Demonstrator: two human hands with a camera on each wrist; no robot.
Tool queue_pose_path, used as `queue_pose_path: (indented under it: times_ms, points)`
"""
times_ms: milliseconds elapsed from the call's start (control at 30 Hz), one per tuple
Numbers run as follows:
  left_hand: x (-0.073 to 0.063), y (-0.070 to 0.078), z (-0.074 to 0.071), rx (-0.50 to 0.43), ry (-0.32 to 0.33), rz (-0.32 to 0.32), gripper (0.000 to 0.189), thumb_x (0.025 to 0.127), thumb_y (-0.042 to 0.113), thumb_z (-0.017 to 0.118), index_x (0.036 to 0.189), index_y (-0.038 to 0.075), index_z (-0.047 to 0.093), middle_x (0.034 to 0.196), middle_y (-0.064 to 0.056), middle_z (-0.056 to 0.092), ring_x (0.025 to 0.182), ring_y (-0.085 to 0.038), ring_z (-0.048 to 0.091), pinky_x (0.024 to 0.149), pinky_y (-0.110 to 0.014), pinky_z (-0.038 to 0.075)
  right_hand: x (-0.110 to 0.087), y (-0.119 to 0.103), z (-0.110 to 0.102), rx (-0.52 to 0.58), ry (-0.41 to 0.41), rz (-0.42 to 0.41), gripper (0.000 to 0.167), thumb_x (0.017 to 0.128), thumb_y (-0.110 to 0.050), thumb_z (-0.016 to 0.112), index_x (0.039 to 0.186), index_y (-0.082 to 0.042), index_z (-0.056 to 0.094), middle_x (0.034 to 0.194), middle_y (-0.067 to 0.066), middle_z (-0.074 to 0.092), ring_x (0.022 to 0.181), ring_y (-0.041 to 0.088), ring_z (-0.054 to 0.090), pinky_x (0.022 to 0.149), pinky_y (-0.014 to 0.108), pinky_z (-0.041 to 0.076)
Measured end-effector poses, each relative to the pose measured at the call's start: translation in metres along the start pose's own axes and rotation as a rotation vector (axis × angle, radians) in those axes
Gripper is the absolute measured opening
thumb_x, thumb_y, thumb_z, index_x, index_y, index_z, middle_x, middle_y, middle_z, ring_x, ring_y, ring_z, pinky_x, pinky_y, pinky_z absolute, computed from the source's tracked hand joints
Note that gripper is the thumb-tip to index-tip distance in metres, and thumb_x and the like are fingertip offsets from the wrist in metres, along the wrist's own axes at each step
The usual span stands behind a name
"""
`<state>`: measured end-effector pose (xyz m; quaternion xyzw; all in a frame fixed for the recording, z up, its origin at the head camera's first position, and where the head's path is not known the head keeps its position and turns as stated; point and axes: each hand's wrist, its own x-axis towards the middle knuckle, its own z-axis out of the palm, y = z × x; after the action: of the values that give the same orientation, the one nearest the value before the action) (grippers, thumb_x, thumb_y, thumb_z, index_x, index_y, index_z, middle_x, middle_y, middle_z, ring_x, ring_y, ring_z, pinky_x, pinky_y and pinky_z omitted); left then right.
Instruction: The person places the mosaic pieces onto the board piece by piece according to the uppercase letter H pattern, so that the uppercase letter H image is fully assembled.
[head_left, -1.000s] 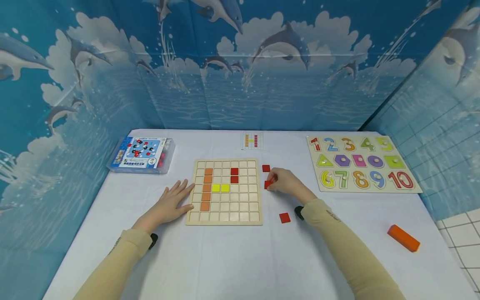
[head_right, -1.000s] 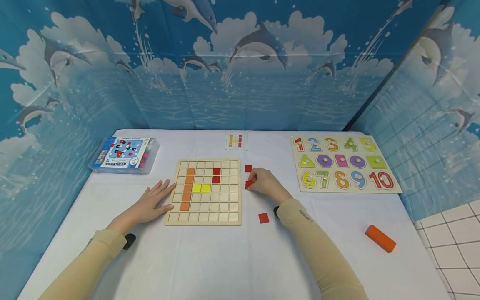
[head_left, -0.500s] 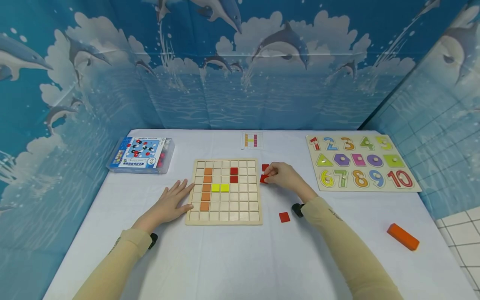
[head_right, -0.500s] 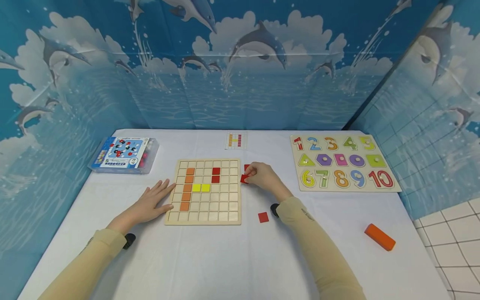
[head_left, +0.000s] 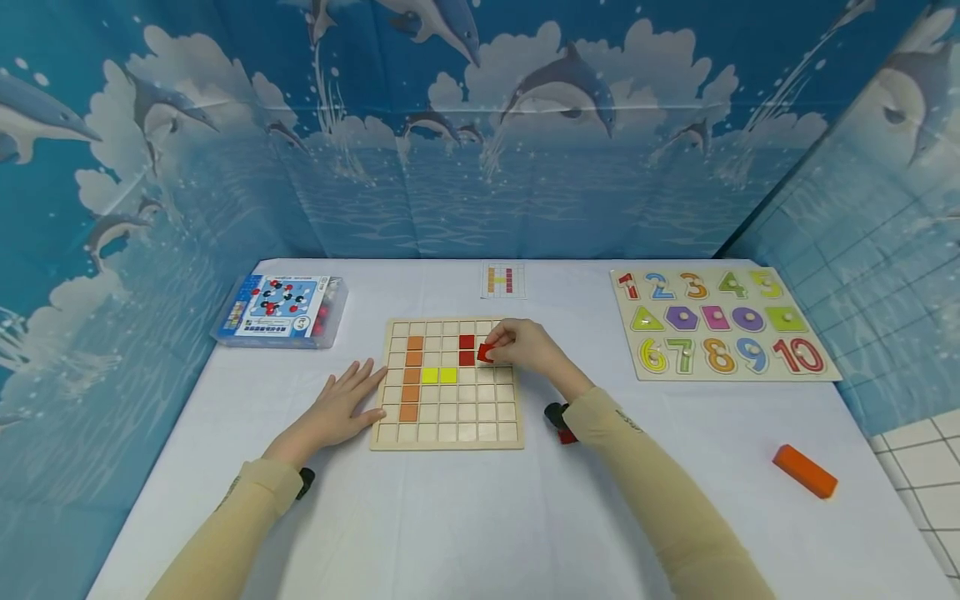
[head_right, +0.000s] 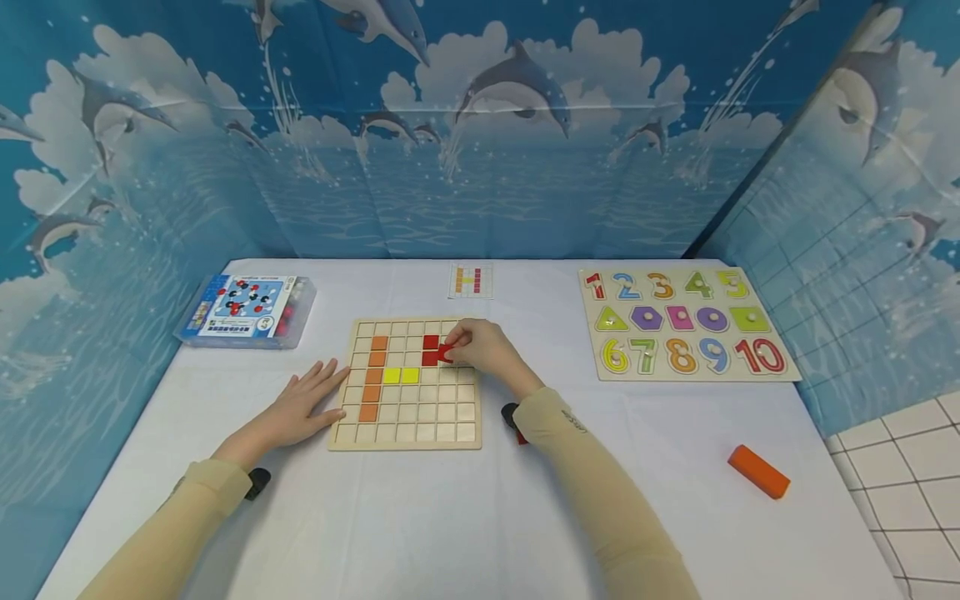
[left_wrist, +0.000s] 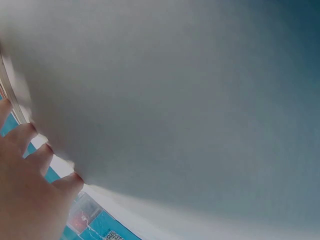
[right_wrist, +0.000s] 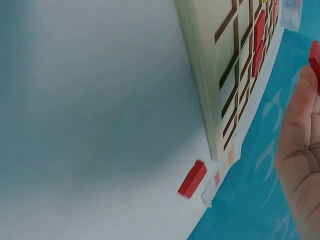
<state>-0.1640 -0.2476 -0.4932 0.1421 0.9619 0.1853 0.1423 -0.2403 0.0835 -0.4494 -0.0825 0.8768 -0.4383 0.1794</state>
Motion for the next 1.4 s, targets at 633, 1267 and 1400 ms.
queue_pose_path:
  times_ms: [633, 1267, 1400]
  points:
    - [-0.002, 0.001, -0.002, 0.006, -0.003, -0.001, 0.072, 0.096, 0.041, 0.06, 0.156, 0.015, 0.029, 0.164, -0.017, 0.018, 0.152, -0.042, 0.009, 0.119, -0.067, 0.005, 0.005, -0.012, 0.033, -0.074, -0.038, 0.001, 0.011, 0.086, -0.015, 0.077, 0.092, -0.01, 0.069, 0.085, 0.003, 0.064, 0.078, 0.016, 0.056, 0.07, 0.023, 0.045]
    - [0.0, 0.0, -0.002, 0.007, -0.008, -0.01, 0.073, 0.096, 0.042, 0.059, 0.156, 0.016, 0.028, 0.164, -0.016, 0.017, 0.152, -0.041, 0.008, 0.119, -0.067, 0.004, 0.009, -0.016, 0.044, -0.254, -0.03, -0.051, 0.008, 0.086, -0.005, 0.073, 0.081, -0.008, 0.068, 0.083, 0.003, 0.065, 0.076, 0.016, 0.055, 0.062, 0.021, 0.045]
    - [0.0, 0.0, -0.002, 0.008, -0.006, -0.005, 0.073, 0.096, 0.043, 0.059, 0.156, 0.015, 0.028, 0.164, -0.017, 0.017, 0.152, -0.042, 0.009, 0.119, -0.067, 0.004, 0.01, -0.017, 0.045, -0.289, -0.038, -0.048, 0.005, 0.086, -0.004, 0.073, 0.083, -0.006, 0.069, 0.085, 0.004, 0.066, 0.077, 0.016, 0.055, 0.061, 0.02, 0.044]
